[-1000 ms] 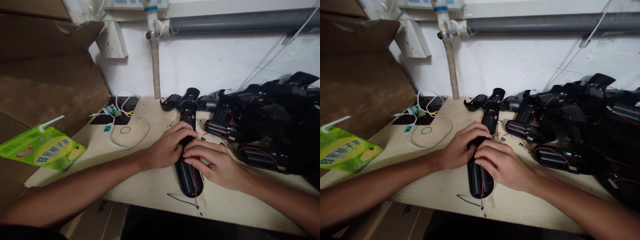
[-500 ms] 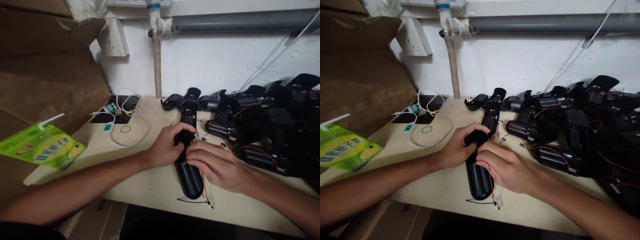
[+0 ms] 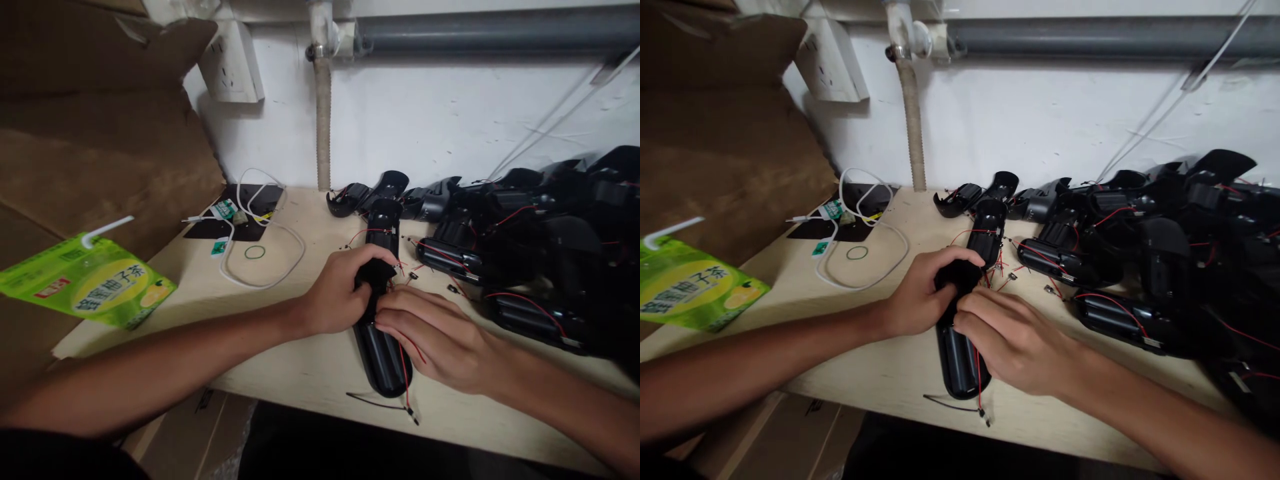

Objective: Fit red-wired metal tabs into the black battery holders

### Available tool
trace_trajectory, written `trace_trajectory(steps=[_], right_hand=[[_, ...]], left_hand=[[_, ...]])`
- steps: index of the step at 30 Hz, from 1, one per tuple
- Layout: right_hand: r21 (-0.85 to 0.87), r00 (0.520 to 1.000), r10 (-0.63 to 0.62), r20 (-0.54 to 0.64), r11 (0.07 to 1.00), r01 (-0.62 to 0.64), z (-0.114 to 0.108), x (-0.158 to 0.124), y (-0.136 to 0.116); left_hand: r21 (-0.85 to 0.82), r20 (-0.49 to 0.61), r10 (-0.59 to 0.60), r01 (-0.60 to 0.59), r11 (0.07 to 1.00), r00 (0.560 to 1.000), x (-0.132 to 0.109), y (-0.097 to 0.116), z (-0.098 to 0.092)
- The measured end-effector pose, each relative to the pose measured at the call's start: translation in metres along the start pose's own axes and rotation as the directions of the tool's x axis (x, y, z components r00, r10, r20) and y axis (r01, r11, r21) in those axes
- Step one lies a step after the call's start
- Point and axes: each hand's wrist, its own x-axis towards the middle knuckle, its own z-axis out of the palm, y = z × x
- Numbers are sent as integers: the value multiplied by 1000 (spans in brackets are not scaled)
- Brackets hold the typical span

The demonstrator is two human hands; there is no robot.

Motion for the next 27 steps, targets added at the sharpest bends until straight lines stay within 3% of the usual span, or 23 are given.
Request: trace_trajectory(steps=[17,23,27], right_hand=[[18,990,-49,129,999,47,-3,11,0],[130,990,3,144,991,-22,-7,12,1],[256,986,135,97,954,-156,-7,14,-1]], left_hand=[[52,-34,-12,14,999,999,-3,0,6],[77,-28,-10,12,997,1000,-3,6,8],[104,-34,55,-52,993,998,-2,9,2]])
